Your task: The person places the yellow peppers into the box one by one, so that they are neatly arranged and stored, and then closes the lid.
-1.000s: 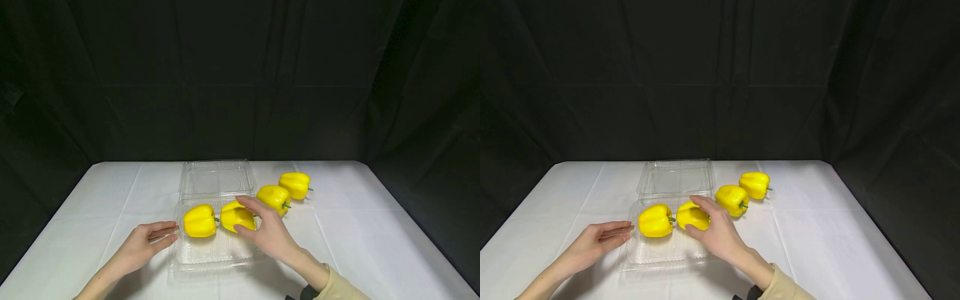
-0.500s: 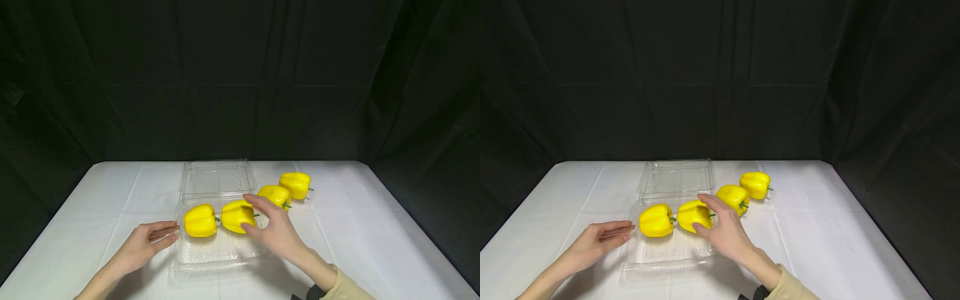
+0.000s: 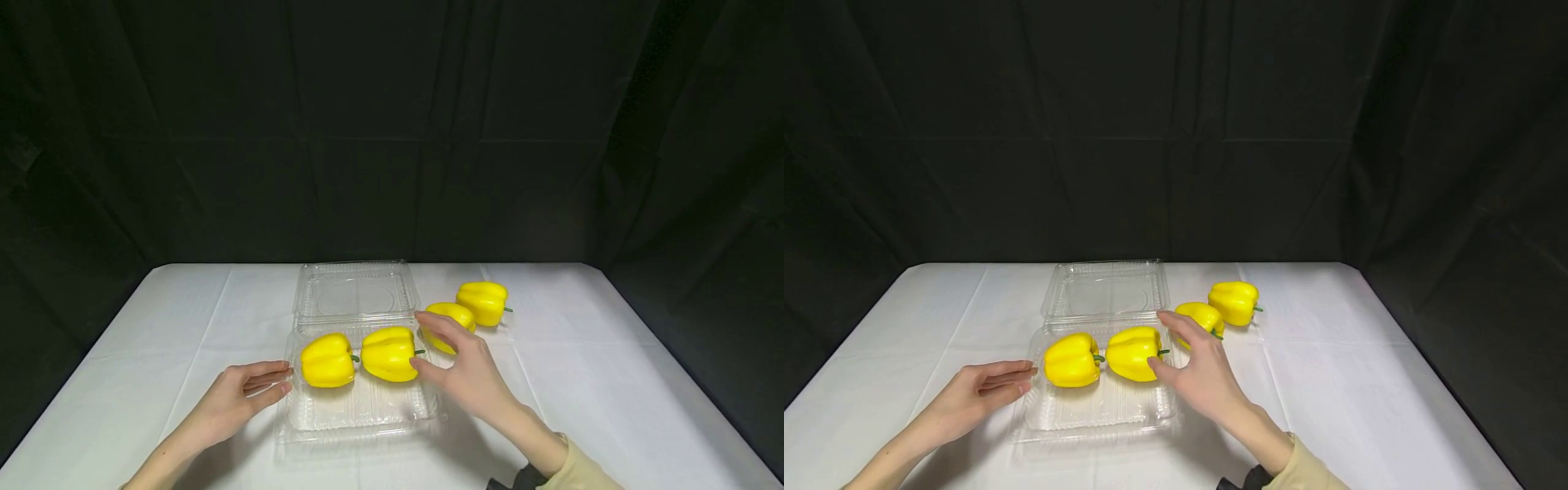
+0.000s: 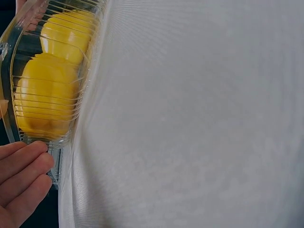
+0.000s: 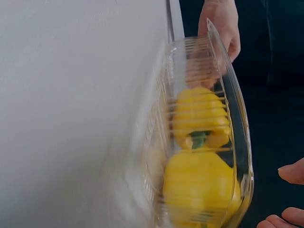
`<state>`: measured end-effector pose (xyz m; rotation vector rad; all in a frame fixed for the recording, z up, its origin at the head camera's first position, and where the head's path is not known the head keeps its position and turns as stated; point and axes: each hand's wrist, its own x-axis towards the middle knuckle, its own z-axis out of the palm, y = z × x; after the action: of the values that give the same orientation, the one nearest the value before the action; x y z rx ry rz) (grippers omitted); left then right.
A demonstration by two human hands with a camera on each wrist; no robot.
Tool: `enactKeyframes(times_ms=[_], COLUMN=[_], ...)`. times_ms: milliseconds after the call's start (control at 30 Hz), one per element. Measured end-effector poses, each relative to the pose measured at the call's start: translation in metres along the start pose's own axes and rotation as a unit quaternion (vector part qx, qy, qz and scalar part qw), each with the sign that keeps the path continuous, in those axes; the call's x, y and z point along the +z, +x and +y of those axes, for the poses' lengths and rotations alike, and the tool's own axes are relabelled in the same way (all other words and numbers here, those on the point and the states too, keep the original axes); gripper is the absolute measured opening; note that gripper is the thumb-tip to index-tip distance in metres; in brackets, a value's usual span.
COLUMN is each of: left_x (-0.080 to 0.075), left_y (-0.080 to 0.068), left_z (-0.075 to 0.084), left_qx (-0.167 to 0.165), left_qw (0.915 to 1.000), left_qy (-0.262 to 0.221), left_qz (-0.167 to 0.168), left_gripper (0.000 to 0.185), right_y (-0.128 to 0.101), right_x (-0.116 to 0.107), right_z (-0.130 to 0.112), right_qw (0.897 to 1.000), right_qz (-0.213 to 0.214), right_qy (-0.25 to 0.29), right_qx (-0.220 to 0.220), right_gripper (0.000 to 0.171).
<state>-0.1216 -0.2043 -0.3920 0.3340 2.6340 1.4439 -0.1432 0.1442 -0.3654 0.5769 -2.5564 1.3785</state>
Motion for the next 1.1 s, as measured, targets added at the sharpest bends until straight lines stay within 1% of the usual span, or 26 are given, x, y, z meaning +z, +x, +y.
enactKeyframes(times_ms=[267,600,1100], left_x=[0.0,0.0,0.0], left_y=[0.0,0.0,-0.001], left_z=[-0.001,-0.001,0.0], left_qx=[-0.004,-0.006,-0.008], left_qw=[1.0,1.0,0.9999], left_qy=[0.0,0.002,0.005], left_qz=[-0.001,-0.002,-0.003], left_gripper=[0.049,0.047,0.048], right_y=[0.001,0.002,0.006], right_x=[-0.007,-0.017,-0.021], right_z=[0.007,0.01,0.013], right_qw=[1.0,0.999,0.998], right_qz=[0.011,0.025,0.033], right_qy=[-0.014,-0.024,-0.038], right_qx=[0.002,0.009,0.025], right_gripper=[0.061,0.06,0.059])
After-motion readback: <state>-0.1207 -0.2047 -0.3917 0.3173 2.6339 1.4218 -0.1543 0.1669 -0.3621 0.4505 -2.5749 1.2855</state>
